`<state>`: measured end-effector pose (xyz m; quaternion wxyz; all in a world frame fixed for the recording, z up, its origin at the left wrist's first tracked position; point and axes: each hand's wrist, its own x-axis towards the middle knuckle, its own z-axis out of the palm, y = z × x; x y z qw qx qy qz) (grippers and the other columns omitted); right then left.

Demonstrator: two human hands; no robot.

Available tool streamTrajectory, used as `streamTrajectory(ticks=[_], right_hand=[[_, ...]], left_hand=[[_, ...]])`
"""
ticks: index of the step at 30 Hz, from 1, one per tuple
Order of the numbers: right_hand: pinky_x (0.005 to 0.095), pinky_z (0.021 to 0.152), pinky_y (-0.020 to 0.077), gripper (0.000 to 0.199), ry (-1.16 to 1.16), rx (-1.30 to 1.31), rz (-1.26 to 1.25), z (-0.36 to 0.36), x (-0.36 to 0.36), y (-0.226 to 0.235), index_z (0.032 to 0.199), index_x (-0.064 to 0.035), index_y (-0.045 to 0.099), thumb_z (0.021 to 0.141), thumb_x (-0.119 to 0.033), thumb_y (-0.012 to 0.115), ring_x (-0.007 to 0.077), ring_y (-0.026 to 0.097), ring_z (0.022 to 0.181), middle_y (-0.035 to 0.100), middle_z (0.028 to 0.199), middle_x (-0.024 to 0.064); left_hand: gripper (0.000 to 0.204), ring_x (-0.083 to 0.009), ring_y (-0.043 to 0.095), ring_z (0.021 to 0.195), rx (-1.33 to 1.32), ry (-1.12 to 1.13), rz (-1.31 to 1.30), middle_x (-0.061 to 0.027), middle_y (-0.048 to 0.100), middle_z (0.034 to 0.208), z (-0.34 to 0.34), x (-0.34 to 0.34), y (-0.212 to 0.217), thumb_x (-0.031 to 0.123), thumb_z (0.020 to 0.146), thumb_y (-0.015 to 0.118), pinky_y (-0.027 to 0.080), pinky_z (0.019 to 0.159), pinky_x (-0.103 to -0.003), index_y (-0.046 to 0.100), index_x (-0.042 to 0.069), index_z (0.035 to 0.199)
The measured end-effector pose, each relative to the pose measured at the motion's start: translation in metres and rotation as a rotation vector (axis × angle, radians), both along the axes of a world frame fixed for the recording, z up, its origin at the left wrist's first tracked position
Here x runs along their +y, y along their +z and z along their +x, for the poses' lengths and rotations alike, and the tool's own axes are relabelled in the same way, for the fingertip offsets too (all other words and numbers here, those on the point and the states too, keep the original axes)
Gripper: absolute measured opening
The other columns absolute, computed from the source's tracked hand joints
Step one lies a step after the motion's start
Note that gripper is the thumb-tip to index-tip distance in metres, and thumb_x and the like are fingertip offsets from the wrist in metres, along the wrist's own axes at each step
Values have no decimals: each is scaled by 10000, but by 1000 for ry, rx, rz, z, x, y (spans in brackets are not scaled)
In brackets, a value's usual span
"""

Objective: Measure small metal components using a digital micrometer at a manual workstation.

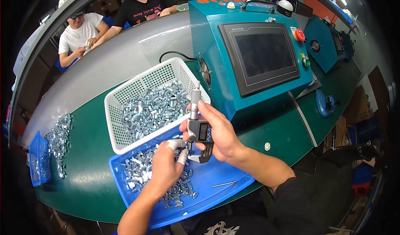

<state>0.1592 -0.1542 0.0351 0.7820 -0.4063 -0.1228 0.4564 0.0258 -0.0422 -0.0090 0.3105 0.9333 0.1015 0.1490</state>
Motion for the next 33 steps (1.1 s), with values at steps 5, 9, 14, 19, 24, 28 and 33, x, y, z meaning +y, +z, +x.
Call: streamTrajectory(ticks=[5,9,14,19,24,28,33], right_hand=[[214,385,413,393,-2,-4,-2,-3,-1,-1,1187,-65,425,987,-398,359,161,643,674,628,862,130],[215,382,407,402,-1,13,-13,-2,0,-4,1180,-61,433,985,-405,363,163,642,670,631,851,129],[216,381,407,424,-15,-6,-28,0,2,-4,1184,-59,436,983,-423,355,165,643,670,631,855,133],[215,382,413,454,10,-1,-11,3,2,-3,1222,-51,425,987,-427,332,167,643,683,625,871,139],[218,394,422,487,36,-11,-10,2,3,-2,1249,-35,424,992,-429,300,165,639,702,619,876,135],[214,399,423,494,37,-14,26,3,3,-5,1254,-31,434,995,-425,289,161,638,710,618,876,131],[210,405,422,481,35,-4,10,1,0,-4,1237,-29,454,999,-410,282,152,636,713,619,882,123]], left_hand=[[173,-122,614,815,-113,97,-733,-66,652,897,-10,8,3,35,813,670,502,718,-255,612,-9,970],[179,-125,607,846,-208,133,-1033,-58,643,944,-14,6,13,31,836,654,519,725,-261,618,-2,1008],[241,-151,626,861,-175,66,-1069,-83,653,986,-14,6,17,45,865,624,547,720,-297,608,-5,1100],[244,-212,649,918,-131,42,-1203,-120,651,1015,-11,3,25,36,880,597,553,778,-320,596,-19,1117],[245,-202,649,889,-92,22,-1200,-124,649,1007,-12,5,24,23,872,602,560,772,-322,596,-30,1111],[248,-193,647,876,-57,39,-1215,-120,650,999,-13,5,25,21,864,613,560,770,-320,597,-33,1106],[243,-188,650,857,-36,31,-1204,-116,653,989,-14,4,24,20,862,616,559,767,-315,599,-36,1098]])
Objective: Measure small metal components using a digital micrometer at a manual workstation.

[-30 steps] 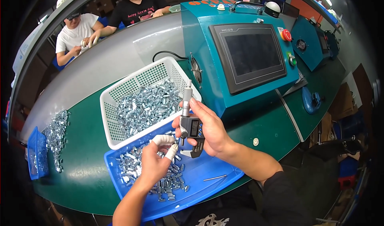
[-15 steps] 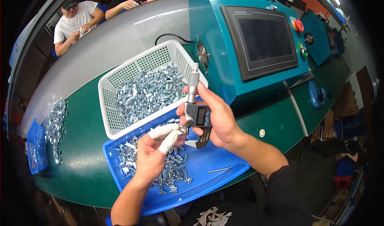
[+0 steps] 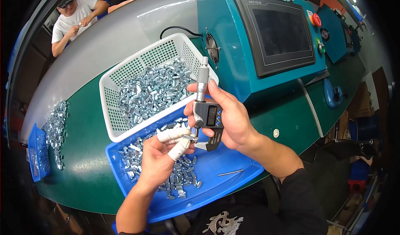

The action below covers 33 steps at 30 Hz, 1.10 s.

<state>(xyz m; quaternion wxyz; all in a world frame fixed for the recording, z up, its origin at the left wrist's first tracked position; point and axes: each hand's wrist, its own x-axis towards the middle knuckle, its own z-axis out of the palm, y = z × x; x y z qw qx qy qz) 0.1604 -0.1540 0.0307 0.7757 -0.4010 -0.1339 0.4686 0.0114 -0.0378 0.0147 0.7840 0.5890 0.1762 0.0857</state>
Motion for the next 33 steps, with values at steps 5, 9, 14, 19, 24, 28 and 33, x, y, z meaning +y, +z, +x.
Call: streamTrajectory(ticks=[5,9,14,19,24,28,33], right_hand=[[209,405,421,467,-5,-7,-15,-2,-1,-2,1224,-29,458,999,-404,294,152,637,709,621,886,126],[207,405,421,451,-6,6,-8,-2,0,-2,1197,-36,467,997,-407,306,149,638,707,622,882,125],[205,395,417,410,-19,-15,-15,0,4,3,1143,-55,477,992,-408,334,149,641,703,626,866,116],[204,385,411,381,-27,-20,-14,-1,5,0,1118,-67,478,987,-404,359,150,642,690,627,858,114],[201,377,411,376,-28,10,-4,2,2,-1,1125,-68,468,985,-403,370,148,637,669,625,853,120],[200,374,406,350,-46,16,-5,1,-1,-1,1157,-62,431,979,-363,418,137,616,624,622,842,133],[206,375,396,370,44,-13,28,-5,5,-7,1087,-62,488,970,-406,422,125,615,643,622,837,93]], left_hand=[[238,-181,649,854,5,4,-23,-116,656,985,1,-3,1,22,863,614,559,763,-311,606,-39,1094],[235,-185,648,860,0,6,6,-119,654,994,1,-4,1,21,866,608,563,754,-313,607,-42,1092],[238,-186,647,848,-8,18,-1,-124,650,1007,3,-1,4,12,865,604,567,738,-315,601,-43,1097],[242,-184,646,847,8,12,-2,-122,650,1007,2,0,4,9,863,606,568,733,-312,600,-38,1101],[246,-183,647,848,-6,7,-12,-117,655,989,4,-1,-1,9,858,616,563,735,-307,598,-35,1100],[213,-178,649,830,-7,8,111,-111,662,948,4,-1,-3,7,851,626,548,734,-291,614,-37,1059],[196,-128,628,791,-56,3,225,-90,661,891,-6,6,-5,-25,823,648,525,715,-258,630,-33,1017]])
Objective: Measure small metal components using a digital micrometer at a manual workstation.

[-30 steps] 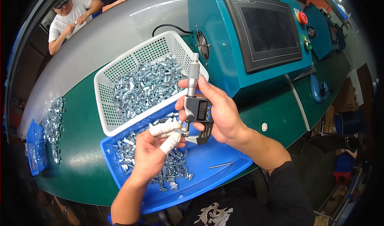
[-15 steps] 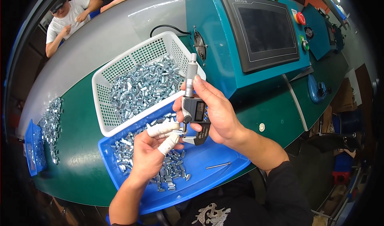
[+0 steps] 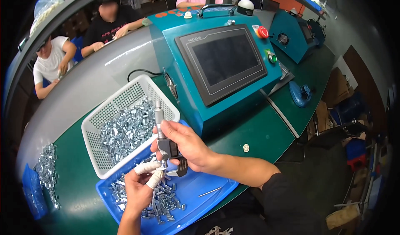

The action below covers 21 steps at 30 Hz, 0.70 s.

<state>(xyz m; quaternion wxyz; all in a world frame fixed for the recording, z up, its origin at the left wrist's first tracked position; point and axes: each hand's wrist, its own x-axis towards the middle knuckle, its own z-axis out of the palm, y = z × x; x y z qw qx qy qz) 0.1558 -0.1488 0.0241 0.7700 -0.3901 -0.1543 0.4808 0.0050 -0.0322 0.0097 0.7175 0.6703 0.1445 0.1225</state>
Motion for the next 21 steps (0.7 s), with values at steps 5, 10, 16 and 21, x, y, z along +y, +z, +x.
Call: streamTrajectory(ticks=[5,10,16,21], right_hand=[[204,388,401,399,-45,8,-15,0,-7,5,1144,-57,482,987,-405,365,134,627,668,623,837,89],[207,388,402,383,-33,20,0,1,-7,7,1148,-54,480,996,-380,350,146,631,670,621,831,107],[210,381,401,413,-43,56,52,2,-7,10,1180,-67,475,993,-408,337,150,628,655,623,836,116],[224,367,402,422,-62,117,41,0,-7,10,1158,-61,481,985,-424,354,147,621,618,618,834,131]], left_hand=[[216,-126,601,705,-62,138,118,-77,632,863,10,22,-9,23,844,635,509,633,-247,600,-35,1050],[292,-132,601,766,-153,553,204,-94,630,924,19,29,8,23,855,602,499,583,-249,561,14,1144],[353,-314,589,886,-102,46,1104,-140,600,1009,29,-3,-22,-9,639,699,501,750,-383,619,21,982],[256,-323,545,928,-48,-142,1262,-115,581,940,53,-12,-34,92,668,629,459,797,-384,584,41,915]])
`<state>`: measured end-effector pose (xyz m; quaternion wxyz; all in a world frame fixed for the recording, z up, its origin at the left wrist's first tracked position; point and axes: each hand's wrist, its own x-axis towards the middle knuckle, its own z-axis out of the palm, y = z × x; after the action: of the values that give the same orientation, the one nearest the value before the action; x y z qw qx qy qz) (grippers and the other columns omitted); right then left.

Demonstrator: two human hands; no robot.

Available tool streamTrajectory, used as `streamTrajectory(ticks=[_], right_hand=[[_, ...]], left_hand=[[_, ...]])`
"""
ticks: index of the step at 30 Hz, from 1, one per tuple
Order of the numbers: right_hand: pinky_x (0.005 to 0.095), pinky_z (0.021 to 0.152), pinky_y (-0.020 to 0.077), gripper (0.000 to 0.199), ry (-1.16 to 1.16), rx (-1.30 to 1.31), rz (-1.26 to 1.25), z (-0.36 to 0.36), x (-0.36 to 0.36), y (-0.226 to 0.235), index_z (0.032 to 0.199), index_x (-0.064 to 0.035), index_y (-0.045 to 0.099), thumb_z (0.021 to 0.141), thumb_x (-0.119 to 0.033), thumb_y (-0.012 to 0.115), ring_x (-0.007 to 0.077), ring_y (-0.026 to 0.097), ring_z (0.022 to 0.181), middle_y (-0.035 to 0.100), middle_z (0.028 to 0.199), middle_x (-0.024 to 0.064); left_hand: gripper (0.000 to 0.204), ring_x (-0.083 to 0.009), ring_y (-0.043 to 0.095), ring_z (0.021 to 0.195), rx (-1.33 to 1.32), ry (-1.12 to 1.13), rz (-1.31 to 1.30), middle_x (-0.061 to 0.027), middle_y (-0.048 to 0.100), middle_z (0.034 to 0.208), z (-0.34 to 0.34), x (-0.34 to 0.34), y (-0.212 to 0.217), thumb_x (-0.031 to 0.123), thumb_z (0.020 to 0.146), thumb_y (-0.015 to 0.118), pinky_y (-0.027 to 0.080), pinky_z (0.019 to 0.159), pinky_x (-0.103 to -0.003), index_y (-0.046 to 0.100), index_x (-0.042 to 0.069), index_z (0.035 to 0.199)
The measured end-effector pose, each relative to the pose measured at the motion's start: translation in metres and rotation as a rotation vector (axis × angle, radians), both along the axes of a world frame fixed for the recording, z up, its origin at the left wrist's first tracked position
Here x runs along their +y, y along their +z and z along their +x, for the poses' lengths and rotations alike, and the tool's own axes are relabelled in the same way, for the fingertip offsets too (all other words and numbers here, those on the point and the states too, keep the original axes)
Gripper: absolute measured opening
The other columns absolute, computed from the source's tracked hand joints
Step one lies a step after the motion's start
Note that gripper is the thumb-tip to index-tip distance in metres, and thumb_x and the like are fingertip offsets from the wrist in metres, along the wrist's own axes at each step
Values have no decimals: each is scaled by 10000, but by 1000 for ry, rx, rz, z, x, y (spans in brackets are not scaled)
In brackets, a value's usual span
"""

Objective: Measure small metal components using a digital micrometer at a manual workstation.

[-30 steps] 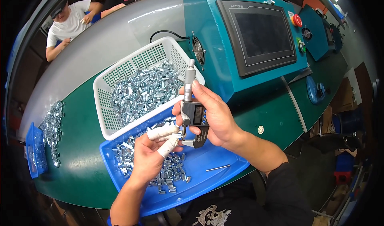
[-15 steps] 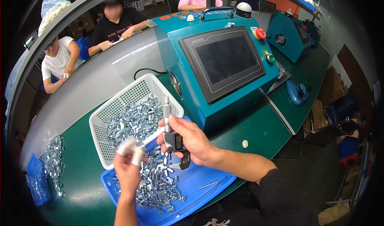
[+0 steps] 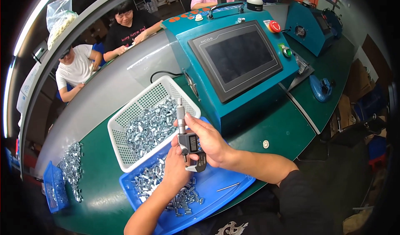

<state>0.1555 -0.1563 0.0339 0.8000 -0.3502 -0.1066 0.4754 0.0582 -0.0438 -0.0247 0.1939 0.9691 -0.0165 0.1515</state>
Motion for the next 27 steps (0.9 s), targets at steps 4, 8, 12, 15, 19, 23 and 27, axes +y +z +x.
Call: streamTrajectory(ticks=[4,8,12,15,19,23,27], right_hand=[[228,363,404,407,-4,1,-8,1,-3,1,1116,-45,482,983,-413,370,154,612,600,618,833,146],[236,425,438,427,-1,-15,27,0,2,-6,1060,-57,495,960,-462,404,136,596,552,621,774,118],[244,482,466,443,-18,-31,7,-1,3,-5,1017,-78,500,940,-508,423,128,590,550,617,746,86],[247,490,467,444,-20,-24,1,-3,4,-5,1018,-76,509,942,-504,422,126,591,555,619,748,86],[212,376,399,439,18,-14,-5,0,-4,-8,1097,-44,513,977,-441,371,112,586,571,626,822,102],[209,371,395,440,59,38,16,6,0,-7,1095,-61,498,973,-460,358,143,629,619,630,817,118],[211,381,404,438,8,-34,-35,15,-4,-3,1081,-78,498,969,-475,349,153,634,663,626,839,125]], left_hand=[[222,-257,574,884,-6,-49,-421,-59,595,943,18,-3,-11,160,766,596,465,773,-356,568,73,968],[621,-232,600,863,-17,12,-832,-82,594,935,11,-6,-14,613,814,531,475,741,-321,545,32,1031],[635,-335,512,1024,86,1,-457,-151,563,1068,1,3,-3,589,924,276,395,891,-427,554,36,1067],[840,-290,547,1008,67,45,-271,-140,581,1073,0,12,-14,730,858,165,407,858,-400,528,31,1151],[302,-369,479,1017,202,45,109,-167,546,1062,-9,12,-10,155,733,637,377,886,-441,589,29,1003],[215,-182,573,623,97,252,-529,-74,604,731,-25,8,18,25,656,751,473,609,-282,600,20,809],[190,-80,547,675,84,266,-1058,-4,616,798,-31,11,34,18,733,748,465,649,-229,601,23,853]])
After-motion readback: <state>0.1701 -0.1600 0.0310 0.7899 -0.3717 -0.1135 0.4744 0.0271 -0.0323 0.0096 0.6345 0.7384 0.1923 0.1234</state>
